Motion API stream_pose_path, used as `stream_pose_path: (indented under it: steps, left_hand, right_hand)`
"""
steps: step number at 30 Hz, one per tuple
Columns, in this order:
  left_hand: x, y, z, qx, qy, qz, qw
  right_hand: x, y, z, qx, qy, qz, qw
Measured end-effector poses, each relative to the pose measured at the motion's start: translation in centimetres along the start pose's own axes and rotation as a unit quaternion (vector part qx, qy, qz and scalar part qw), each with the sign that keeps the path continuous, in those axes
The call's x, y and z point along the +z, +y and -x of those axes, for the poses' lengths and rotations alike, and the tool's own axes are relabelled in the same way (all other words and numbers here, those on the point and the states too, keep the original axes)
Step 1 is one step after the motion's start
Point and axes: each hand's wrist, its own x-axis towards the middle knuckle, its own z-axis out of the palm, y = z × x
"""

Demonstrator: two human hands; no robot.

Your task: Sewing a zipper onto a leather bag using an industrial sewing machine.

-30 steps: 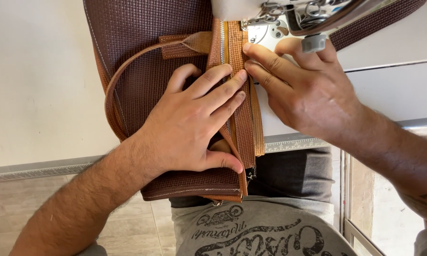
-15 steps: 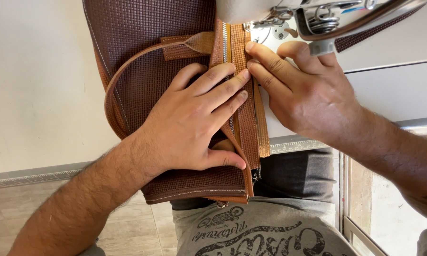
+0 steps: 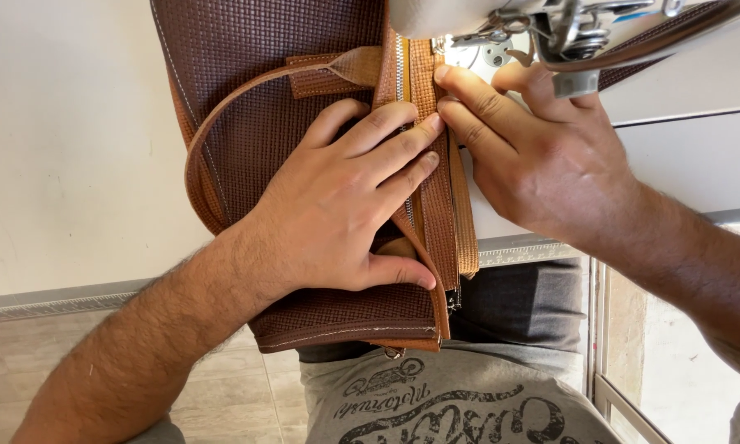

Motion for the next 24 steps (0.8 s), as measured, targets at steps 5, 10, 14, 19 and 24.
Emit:
stream_pose_path:
  steps: [5,10,14,19,24]
  left_hand:
    - [-0.1,0.0,-0.1,-0.003,0.000,0.000,1.000]
    - [0.0,-0.1,-0.3,-0.004,0.000,0.001,1.000]
    - [0.0,-0.1,-0.3,-0.009,0.000,0.000,1.000]
    - [0.0,-0.2,-0.3,-0.009,-0.001,0.001,1.000]
    - [-0.4,0.5,-0.1,-0.009,-0.037,-0.049,0.998]
  right_hand:
    - [0.2,-0.1,0.2,0.006,0.001,-0.009,1.000]
    - [0.5,0.1,0.2,-0.001,0.007,-0.019,1.000]
    - [0.5,-0.1,0.1,0.005,0.007,-0.027,1.000]
    - [0.8,-0.1,0.6,0.016,0.003,-0.006,1.000]
    - [0.3,-0.1,1.4,0.030,0.038,-0.185,0.982]
